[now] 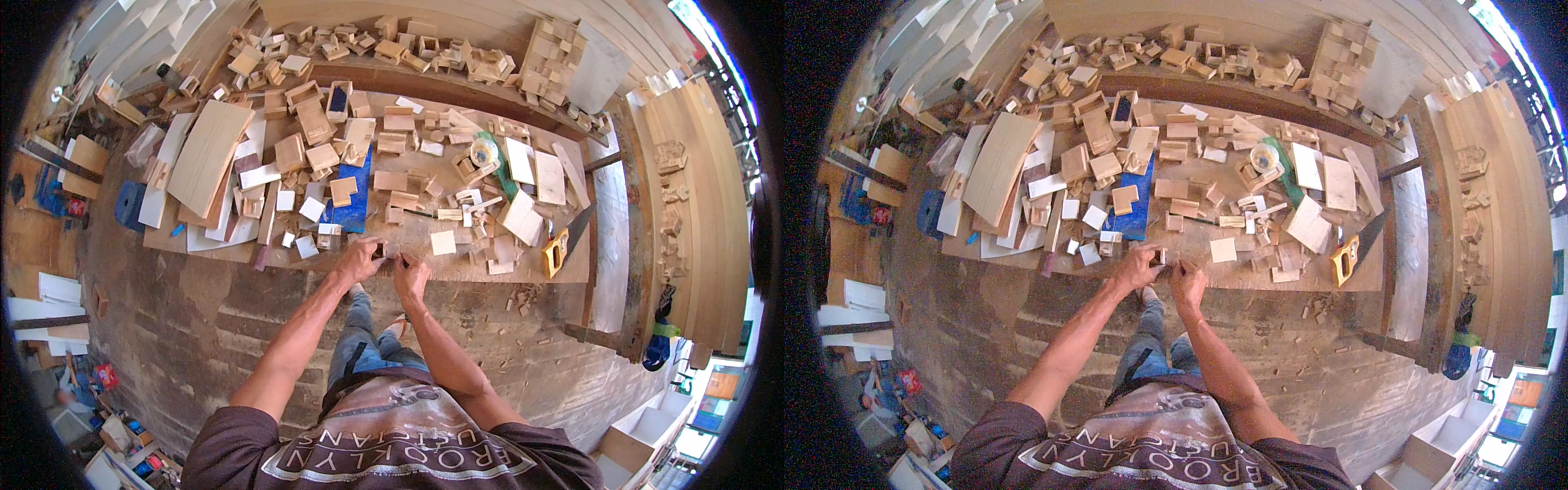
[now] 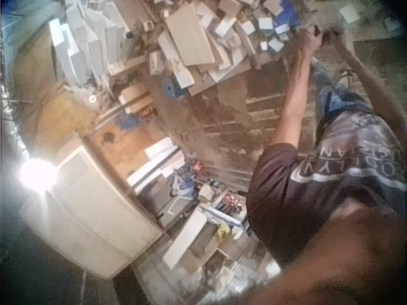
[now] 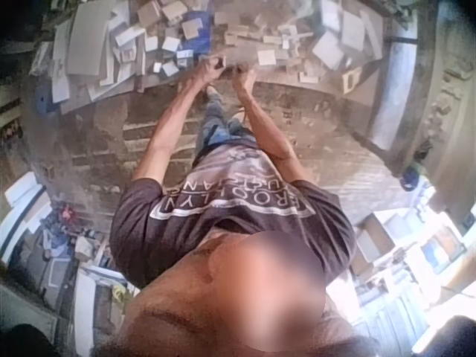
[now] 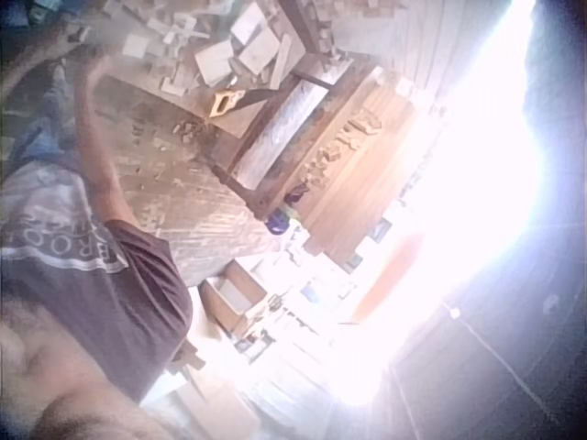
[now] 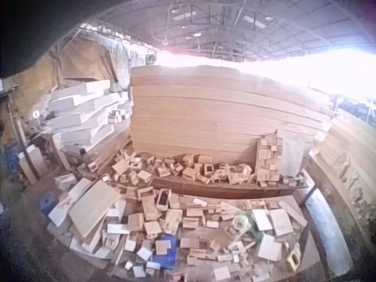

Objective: The person assembles small wooden boxes by applying glue to the edges and joining the pieces together by hand.

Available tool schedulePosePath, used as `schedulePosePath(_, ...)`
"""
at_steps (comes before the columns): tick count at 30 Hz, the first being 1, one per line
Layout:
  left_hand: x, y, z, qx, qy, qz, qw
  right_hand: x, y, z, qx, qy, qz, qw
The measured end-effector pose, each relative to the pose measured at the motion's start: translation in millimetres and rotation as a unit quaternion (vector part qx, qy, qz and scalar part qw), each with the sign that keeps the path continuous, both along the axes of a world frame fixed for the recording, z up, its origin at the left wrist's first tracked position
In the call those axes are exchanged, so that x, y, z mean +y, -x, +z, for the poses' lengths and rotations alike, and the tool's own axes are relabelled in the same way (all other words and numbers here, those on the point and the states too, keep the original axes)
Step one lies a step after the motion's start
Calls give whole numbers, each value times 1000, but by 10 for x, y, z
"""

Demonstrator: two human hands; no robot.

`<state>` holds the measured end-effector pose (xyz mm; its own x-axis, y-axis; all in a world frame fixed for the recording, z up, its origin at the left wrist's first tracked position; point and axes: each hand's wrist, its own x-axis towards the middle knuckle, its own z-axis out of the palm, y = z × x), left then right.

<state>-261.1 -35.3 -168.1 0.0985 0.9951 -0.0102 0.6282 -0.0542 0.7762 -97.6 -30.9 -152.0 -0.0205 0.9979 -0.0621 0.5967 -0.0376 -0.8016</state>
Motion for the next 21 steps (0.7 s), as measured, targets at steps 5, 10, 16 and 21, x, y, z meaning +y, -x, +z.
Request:
schedulePosePath(5, -10, -11, 74, 4, -1, -4, 1000, 31, -10, 128, -34, 75, 31, 996)
schedulePosePath(10, 6, -18, 37, -27, -25, -13, 999, 141, -215, -31, 22, -23, 163, 986)
schedulePosePath(16, 24, -26, 56, -37, -30, -9, 999, 337, -266, -126, 70, -11, 222, 972)
schedulePosePath(21, 14, -9, 15, -19, -21, -11, 1000, 347, -272, -171, 58, 0, 209, 976)
